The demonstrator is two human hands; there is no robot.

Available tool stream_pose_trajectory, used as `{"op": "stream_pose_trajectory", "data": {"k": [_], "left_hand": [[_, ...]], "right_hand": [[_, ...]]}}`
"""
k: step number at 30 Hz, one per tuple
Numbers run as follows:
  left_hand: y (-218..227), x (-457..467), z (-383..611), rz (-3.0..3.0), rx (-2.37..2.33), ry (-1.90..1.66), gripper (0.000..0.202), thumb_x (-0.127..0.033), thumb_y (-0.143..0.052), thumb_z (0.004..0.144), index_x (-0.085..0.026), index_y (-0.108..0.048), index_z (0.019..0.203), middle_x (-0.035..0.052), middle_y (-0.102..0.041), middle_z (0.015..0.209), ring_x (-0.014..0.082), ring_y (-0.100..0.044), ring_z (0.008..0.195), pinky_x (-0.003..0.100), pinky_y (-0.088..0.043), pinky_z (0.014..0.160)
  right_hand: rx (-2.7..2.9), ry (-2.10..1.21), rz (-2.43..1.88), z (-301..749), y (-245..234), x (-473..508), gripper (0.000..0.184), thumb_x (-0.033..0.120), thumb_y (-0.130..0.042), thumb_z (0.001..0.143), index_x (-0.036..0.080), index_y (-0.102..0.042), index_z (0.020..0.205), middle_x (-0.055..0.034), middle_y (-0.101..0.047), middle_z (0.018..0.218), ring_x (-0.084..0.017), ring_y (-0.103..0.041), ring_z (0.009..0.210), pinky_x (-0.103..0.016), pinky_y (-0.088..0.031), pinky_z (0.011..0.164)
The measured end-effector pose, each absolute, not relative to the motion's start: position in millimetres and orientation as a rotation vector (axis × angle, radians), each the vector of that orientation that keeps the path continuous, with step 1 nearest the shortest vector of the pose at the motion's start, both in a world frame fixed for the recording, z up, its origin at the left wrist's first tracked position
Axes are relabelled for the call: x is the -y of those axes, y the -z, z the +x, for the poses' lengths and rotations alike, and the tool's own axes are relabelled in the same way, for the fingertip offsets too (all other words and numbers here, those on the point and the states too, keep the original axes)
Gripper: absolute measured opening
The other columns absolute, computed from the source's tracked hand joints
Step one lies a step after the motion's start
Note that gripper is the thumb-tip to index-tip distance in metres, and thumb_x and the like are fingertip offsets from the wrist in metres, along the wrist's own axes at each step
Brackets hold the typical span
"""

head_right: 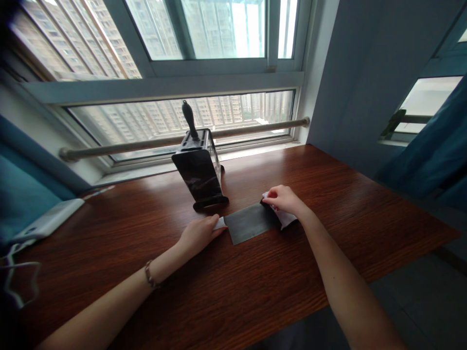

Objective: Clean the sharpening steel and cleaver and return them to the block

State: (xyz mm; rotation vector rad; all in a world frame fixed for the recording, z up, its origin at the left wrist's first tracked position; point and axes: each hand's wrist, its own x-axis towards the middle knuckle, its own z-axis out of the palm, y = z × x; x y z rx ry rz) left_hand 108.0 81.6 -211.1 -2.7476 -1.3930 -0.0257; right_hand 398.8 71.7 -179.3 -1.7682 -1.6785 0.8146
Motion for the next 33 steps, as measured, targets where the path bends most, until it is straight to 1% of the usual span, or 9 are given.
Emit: {"op": "stream_pose_trajectory", "data": {"k": [2, 4, 6, 10, 13, 17, 22, 24, 33], "left_hand": [[210.5, -81.6, 108.2, -2.749, 1.411, 0.01, 0.036, -0.05, -0.037, 0.09, -0.017, -0.052, 0.09, 0.0072, -0.065, 0.081, 0.0254, -0.064, 0.076, 0.031, -0.041, 0.058], [209.5, -81.5, 108.6, -2.752, 1.426, -0.003, 0.037, -0.05, -0.037, 0.09, -0.017, -0.052, 0.09, 0.0079, -0.065, 0.082, 0.025, -0.064, 0.076, 0.03, -0.041, 0.059], [208.4, -81.6, 109.2, -2.759, 1.429, -0.009, 0.037, -0.051, -0.036, 0.09, -0.017, -0.052, 0.09, 0.0081, -0.065, 0.083, 0.0254, -0.064, 0.076, 0.03, -0.041, 0.059], [207.1, -81.9, 109.6, -2.764, 1.425, -0.012, 0.037, -0.051, -0.036, 0.09, -0.017, -0.052, 0.091, 0.0075, -0.065, 0.082, 0.0257, -0.064, 0.076, 0.031, -0.041, 0.058], [207.6, -81.8, 109.0, -2.757, 1.415, -0.003, 0.037, -0.051, -0.036, 0.09, -0.018, -0.052, 0.09, 0.0068, -0.065, 0.081, 0.0254, -0.064, 0.075, 0.03, -0.041, 0.057], [209.9, -81.8, 108.1, -2.75, 1.39, 0.02, 0.037, -0.051, -0.036, 0.09, -0.018, -0.052, 0.089, 0.0063, -0.065, 0.08, 0.0263, -0.064, 0.074, 0.031, -0.041, 0.055], [212.0, -82.6, 107.8, -2.733, 1.393, 0.034, 0.037, -0.051, -0.037, 0.089, -0.018, -0.052, 0.088, 0.0063, -0.065, 0.08, 0.0269, -0.064, 0.073, 0.032, -0.04, 0.054], [212.0, -82.6, 107.6, -2.735, 1.397, 0.031, 0.036, -0.051, -0.037, 0.089, -0.018, -0.052, 0.089, 0.0061, -0.066, 0.08, 0.0267, -0.064, 0.073, 0.031, -0.039, 0.054], [206.3, -81.5, 107.5, -2.779, 1.493, -0.005, 0.037, -0.053, -0.035, 0.089, -0.02, -0.051, 0.091, 0.0058, -0.066, 0.085, 0.0245, -0.063, 0.077, 0.03, -0.037, 0.058]], "right_hand": [[1.752, -0.941, -1.854, 394.8, 184.4, -71.1, 0.02, 0.032, -0.059, 0.08, 0.013, -0.062, 0.074, -0.0055, -0.063, 0.064, -0.016, -0.059, 0.053, -0.023, -0.043, 0.047], [1.825, -0.847, -1.984, 395.2, 189.1, -72.0, 0.018, 0.028, -0.059, 0.079, 0.014, -0.061, 0.07, -0.0044, -0.063, 0.061, -0.015, -0.06, 0.054, -0.021, -0.043, 0.05], [1.883, -0.733, -2.09, 398.8, 192.4, -73.7, 0.013, 0.025, -0.067, 0.071, 0.015, -0.061, 0.066, -0.0033, -0.062, 0.059, -0.016, -0.06, 0.058, -0.022, -0.043, 0.053], [1.894, -0.562, -2.251, 404.7, 194.6, -76.2, 0.024, 0.027, -0.078, 0.056, 0.017, -0.06, 0.068, -0.0053, -0.064, 0.075, -0.022, -0.061, 0.075, -0.026, -0.041, 0.06], [1.855, -0.447, -2.343, 405.5, 194.2, -76.1, 0.024, 0.029, -0.074, 0.061, 0.018, -0.059, 0.077, -0.0068, -0.064, 0.087, -0.024, -0.06, 0.082, -0.027, -0.039, 0.062], [1.851, -0.405, -2.378, 407.3, 194.5, -75.6, 0.017, 0.026, -0.068, 0.069, 0.018, -0.059, 0.081, -0.0071, -0.063, 0.089, -0.023, -0.06, 0.085, -0.027, -0.037, 0.061], [1.956, -0.46, -2.3, 408.7, 196.9, -76.2, 0.046, 0.043, -0.077, 0.057, 0.015, -0.055, 0.087, -0.008, -0.063, 0.088, -0.024, -0.059, 0.082, -0.027, -0.037, 0.06], [1.944, -0.489, -2.278, 409.8, 198.1, -77.6, 0.05, 0.041, -0.079, 0.055, 0.014, -0.055, 0.089, -0.0087, -0.062, 0.088, -0.024, -0.059, 0.082, -0.027, -0.037, 0.06], [1.671, -0.711, -2.153, 423.8, 204.5, -87.4, 0.008, 0.014, -0.066, 0.066, 0.014, -0.065, 0.073, -0.0051, -0.064, 0.073, -0.019, -0.06, 0.075, -0.022, -0.039, 0.059]]}}
